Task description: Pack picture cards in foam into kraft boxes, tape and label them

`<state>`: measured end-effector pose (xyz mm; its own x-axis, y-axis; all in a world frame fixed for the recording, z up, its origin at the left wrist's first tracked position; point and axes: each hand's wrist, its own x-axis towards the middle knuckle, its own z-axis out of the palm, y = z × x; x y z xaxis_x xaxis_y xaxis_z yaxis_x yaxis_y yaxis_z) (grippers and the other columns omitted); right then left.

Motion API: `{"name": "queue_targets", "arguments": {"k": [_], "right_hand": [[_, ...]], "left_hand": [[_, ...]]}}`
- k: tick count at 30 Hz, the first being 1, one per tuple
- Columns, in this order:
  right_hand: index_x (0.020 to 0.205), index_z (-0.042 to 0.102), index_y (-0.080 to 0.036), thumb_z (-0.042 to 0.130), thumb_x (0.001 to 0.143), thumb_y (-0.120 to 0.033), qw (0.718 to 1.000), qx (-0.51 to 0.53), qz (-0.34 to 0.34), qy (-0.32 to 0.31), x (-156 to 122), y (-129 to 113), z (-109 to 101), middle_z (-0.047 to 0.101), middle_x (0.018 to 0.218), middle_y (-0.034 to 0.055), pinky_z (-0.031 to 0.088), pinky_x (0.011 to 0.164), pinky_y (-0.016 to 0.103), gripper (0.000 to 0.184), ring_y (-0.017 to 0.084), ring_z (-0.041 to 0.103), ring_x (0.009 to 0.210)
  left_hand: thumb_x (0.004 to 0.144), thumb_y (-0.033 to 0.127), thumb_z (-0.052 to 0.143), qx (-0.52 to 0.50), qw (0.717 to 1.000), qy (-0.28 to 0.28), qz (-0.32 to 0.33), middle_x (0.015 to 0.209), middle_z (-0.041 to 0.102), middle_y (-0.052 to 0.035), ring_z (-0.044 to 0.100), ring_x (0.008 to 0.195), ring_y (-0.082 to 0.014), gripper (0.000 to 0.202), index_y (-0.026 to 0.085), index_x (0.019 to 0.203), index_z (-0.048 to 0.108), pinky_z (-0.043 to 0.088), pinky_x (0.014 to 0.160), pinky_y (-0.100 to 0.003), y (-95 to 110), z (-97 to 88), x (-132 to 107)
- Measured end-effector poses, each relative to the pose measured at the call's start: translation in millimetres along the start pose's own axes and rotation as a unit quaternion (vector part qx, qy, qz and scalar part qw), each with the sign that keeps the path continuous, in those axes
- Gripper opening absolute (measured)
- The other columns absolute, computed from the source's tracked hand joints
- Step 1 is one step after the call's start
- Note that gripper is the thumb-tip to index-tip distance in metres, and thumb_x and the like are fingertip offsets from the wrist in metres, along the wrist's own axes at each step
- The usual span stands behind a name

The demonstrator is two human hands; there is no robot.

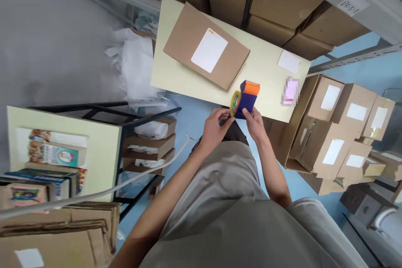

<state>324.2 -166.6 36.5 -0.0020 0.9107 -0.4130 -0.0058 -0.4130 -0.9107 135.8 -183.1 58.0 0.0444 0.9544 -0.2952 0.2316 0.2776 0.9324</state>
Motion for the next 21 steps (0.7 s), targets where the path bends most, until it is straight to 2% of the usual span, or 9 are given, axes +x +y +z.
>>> {"name": "queue_targets", "arguments": {"k": [3,5,9,12,16,18,21], "right_hand": [[0.145,0.071,-0.026,0.065,0.102,-0.085,0.999,0.002,0.009,-0.034,-36.4,-8.8,19.5,0.084,0.129,0.011,0.062,0.121,0.051,0.073,0.032,0.075,0.137],[0.145,0.07,-0.026,0.066,0.102,-0.084,0.999,-0.005,0.01,-0.051,-58.4,-8.8,25.2,0.084,0.131,0.0106,0.062,0.122,0.048,0.072,0.031,0.076,0.136],[0.142,0.07,-0.028,0.067,0.102,-0.083,0.997,-0.02,0.011,-0.079,-94.6,1.8,23.1,0.083,0.135,0.009,0.061,0.123,0.048,0.068,0.03,0.077,0.138],[0.131,0.075,-0.026,0.074,0.097,-0.083,0.994,-0.002,0.039,-0.105,-111.4,14.9,17.6,0.085,0.128,0.0087,0.062,0.123,0.049,0.067,0.031,0.078,0.134],[0.122,0.077,-0.024,0.082,0.09,-0.084,0.99,-0.02,0.055,-0.127,-120.3,26.9,14.0,0.087,0.121,0.0081,0.062,0.121,0.049,0.068,0.03,0.082,0.123],[0.124,0.078,-0.024,0.083,0.09,-0.083,0.988,-0.059,0.032,-0.137,-122.4,26.0,13.2,0.087,0.123,0.0079,0.063,0.119,0.049,0.067,0.03,0.081,0.121],[0.127,0.079,-0.024,0.084,0.092,-0.079,0.98,-0.127,-0.022,-0.152,-127.3,16.1,9.9,0.085,0.128,0.0081,0.062,0.119,0.049,0.065,0.031,0.08,0.122]], "left_hand": [[0.105,0.045,0.077,0.008,0.998,0.047,0.032,0.114,0.079,-0.0067,0.078,0.101,-0.0217,0.023,0.025,0.117,0.076,0.068,0.097,-0.038,6.0,8.1,-34.7],[0.108,0.042,0.073,-0.001,0.997,0.071,0.04,0.113,0.079,-0.006,0.078,0.099,-0.0209,0.019,0.025,0.117,0.075,0.067,0.096,-0.037,3.9,11.7,-59.1],[0.111,0.043,0.068,-0.006,0.995,0.079,0.052,0.118,0.079,-0.0067,0.077,0.103,-0.0212,0.021,0.025,0.119,0.074,0.065,0.098,-0.036,-6.2,14.2,-102.1],[0.111,0.044,0.069,-0.013,0.996,0.065,0.057,0.12,0.08,-0.007,0.076,0.104,-0.0217,0.022,0.025,0.118,0.076,0.065,0.098,-0.036,-14.0,11.6,-126.6],[0.108,0.042,0.07,-0.022,0.997,0.066,0.042,0.117,0.081,-0.0068,0.077,0.103,-0.0224,0.021,0.024,0.114,0.079,0.065,0.098,-0.037,-18.7,5.0,-148.4],[0.106,0.046,0.072,-0.04,0.994,0.099,0.024,0.123,0.08,-0.0081,0.077,0.113,-0.0249,0.028,0.025,0.124,0.079,0.066,0.101,-0.039,-17.1,1.0,-153.7],[0.103,0.056,0.077,-0.097,0.982,0.161,0.021,0.143,0.074,-0.0118,0.073,0.133,-0.0296,0.051,0.027,0.143,0.073,0.066,0.107,-0.042,-11.3,-7.1,-154.3]]}}
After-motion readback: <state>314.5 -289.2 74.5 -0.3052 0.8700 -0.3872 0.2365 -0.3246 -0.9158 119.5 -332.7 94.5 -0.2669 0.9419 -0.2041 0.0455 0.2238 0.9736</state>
